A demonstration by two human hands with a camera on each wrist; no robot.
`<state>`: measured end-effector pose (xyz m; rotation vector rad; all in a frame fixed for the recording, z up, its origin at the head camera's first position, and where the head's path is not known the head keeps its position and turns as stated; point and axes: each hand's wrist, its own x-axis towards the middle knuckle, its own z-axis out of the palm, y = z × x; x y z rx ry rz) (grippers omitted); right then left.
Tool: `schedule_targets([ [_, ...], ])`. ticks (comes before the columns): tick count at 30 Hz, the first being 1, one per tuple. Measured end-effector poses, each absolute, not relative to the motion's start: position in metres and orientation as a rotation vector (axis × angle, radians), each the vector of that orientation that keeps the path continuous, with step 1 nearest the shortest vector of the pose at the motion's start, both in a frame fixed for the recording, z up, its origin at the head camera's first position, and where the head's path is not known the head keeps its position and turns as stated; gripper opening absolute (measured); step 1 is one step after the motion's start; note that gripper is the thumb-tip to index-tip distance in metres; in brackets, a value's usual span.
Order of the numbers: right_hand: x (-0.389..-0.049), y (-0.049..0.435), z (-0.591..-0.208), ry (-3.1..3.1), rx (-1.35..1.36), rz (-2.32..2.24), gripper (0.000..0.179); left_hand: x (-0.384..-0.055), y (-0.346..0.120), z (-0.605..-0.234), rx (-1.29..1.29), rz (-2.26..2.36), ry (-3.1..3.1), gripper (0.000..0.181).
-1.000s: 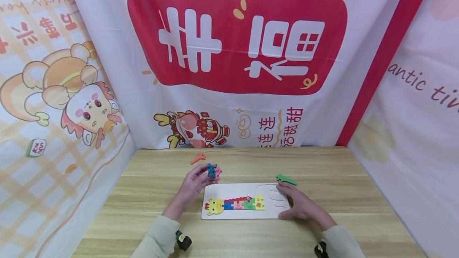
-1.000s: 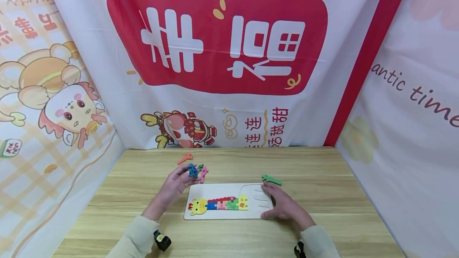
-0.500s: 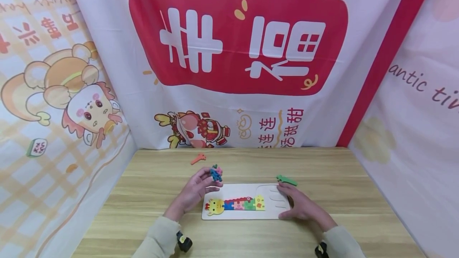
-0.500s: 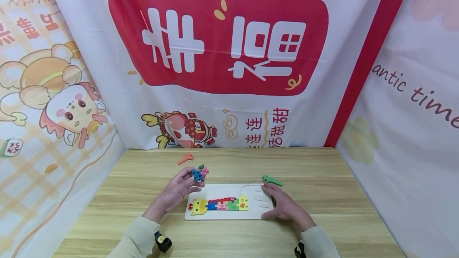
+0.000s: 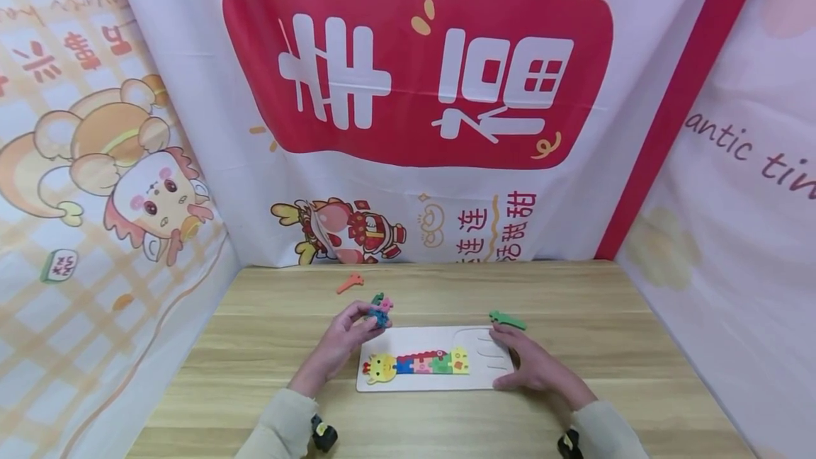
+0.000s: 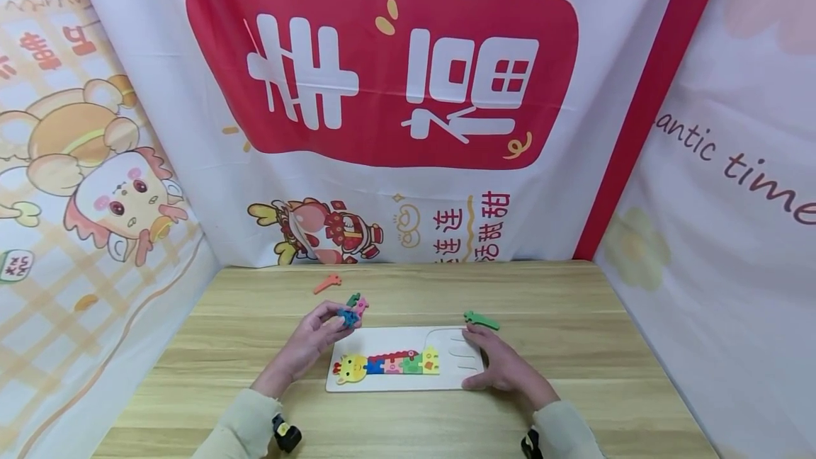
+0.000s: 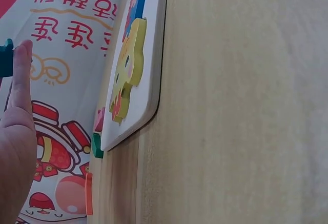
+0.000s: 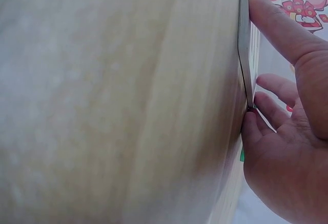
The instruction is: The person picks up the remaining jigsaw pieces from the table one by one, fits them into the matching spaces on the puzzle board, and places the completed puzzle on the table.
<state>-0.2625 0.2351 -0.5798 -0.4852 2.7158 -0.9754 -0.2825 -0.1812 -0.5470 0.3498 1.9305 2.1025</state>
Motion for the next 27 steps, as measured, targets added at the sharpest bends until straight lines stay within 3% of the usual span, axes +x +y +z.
schedule_targets([
  [7,-0.2641,0.2341,-0.5779,2.709,-0.468,-0.962,0.103,-0.2848,-0.1817,-0.5492,0.303,2.144,1.945,0.034],
  [21,-0.2640,0.2330,-0.5773,2.707,-0.476,-0.968,0.102,-0.2827,-0.1808,-0.5502,0.271,2.079,1.905,0.050],
  [27,-0.2626,0.2343,-0.5783,2.698,-0.468,-0.972,0.102,-0.2809,-0.1769,-0.5500,0.213,2.073,1.945,0.042],
])
